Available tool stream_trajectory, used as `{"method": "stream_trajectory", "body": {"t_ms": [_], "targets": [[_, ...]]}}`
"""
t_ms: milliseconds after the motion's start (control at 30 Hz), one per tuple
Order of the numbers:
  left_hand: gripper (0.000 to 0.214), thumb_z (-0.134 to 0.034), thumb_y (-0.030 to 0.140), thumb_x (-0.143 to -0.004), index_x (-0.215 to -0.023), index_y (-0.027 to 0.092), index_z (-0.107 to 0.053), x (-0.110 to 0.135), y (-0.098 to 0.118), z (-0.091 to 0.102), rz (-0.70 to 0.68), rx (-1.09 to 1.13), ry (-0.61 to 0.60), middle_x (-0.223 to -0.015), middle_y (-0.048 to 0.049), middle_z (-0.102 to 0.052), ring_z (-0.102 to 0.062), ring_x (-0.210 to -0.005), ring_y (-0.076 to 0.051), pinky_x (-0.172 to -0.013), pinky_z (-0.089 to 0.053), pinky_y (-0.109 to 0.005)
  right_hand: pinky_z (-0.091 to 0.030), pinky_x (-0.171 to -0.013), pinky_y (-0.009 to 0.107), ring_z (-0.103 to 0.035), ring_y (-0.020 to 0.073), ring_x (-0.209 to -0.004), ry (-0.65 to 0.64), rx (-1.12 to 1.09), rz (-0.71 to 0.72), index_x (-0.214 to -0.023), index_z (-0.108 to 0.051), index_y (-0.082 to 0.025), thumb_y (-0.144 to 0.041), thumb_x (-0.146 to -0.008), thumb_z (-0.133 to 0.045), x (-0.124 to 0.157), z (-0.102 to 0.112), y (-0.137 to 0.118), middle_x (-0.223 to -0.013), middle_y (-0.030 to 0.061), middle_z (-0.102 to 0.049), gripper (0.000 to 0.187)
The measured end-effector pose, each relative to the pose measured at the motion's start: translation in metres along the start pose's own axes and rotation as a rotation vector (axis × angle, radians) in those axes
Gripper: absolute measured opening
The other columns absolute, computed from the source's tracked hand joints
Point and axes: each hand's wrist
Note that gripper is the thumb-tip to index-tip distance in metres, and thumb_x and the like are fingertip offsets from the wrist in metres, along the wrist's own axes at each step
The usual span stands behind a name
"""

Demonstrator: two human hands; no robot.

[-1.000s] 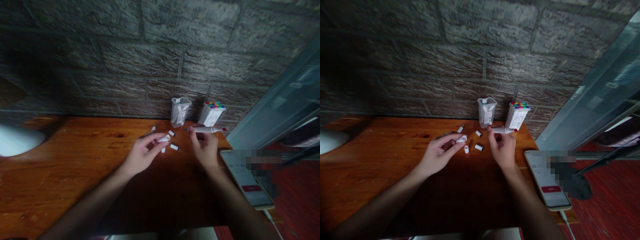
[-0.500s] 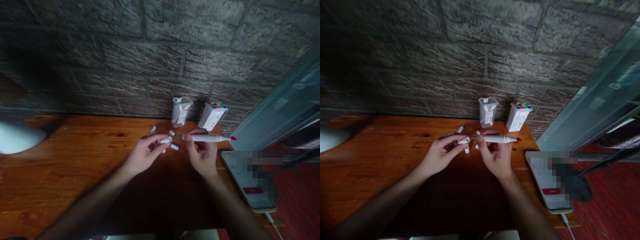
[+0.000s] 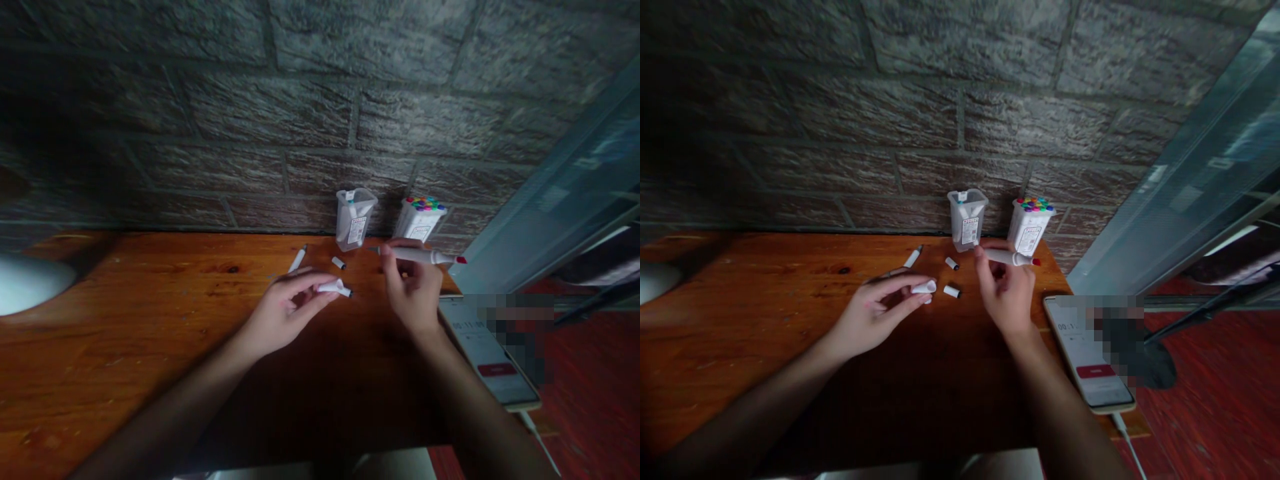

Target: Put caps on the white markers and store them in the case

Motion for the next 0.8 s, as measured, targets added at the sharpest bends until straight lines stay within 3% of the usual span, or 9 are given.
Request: {"method": "stream_trajectory", "body": {"t_ms": [233,467,633,800], "targets": [[0.029,-0.068,0.028,-0.085,-0.111,0.018,-0.071,0.002,-0.002,-0.001,0.094,0.143,-0.002,-0.105,-0.0066,-0.075,-0.071,-0.085,-0.016,-0.074,-0.056,-0.023,-0.039,-0.048,0.022,-0.052,0.0074,-0.053,-0.027,-0.140,-0.033,-0.085,-0.064,-0.017,-0.033,-0.089,-0.060,0.006,-0.009,-0.002,-0.087,0.0042,-0.066,0.017],[0.031,-0.070,0.027,-0.083,-0.112,0.017,-0.071,0.003,-0.001,0.000,0.146,0.235,0.013,-0.106,-0.0067,-0.076,-0.072,-0.089,-0.018,-0.081,-0.058,-0.025,-0.042,-0.049,0.022,-0.055,0.0104,-0.054,0.022,-0.257,-0.158,-0.089,-0.064,-0.017,-0.035,-0.086,-0.064,0.007,-0.012,0.002,-0.068,0.0006,-0.063,0.018],[0.030,-0.070,0.027,-0.082,-0.110,0.017,-0.072,0.002,-0.003,0.000,0.116,0.189,0.028,-0.106,-0.0075,-0.075,-0.072,-0.088,-0.018,-0.079,-0.058,-0.026,-0.040,-0.047,0.021,-0.052,0.0086,-0.054,0.048,-0.290,-0.052,-0.083,-0.062,-0.018,-0.027,-0.088,-0.062,0.008,-0.006,-0.011,-0.076,0.0010,-0.062,0.010],[0.028,-0.069,0.026,-0.084,-0.111,0.018,-0.071,0.001,-0.008,0.001,0.086,0.117,0.018,-0.107,-0.0071,-0.075,-0.071,-0.088,-0.017,-0.075,-0.057,-0.024,-0.041,-0.047,0.021,-0.054,0.0090,-0.055,-0.053,-0.258,0.073,-0.082,-0.062,-0.019,-0.022,-0.086,-0.062,0.013,-0.003,-0.019,-0.076,0.0006,-0.063,0.005]]}}
Point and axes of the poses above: each hand's wrist, its own x-axis away from the middle knuckle, its own z-axis out of the back of the hand, y = z × x
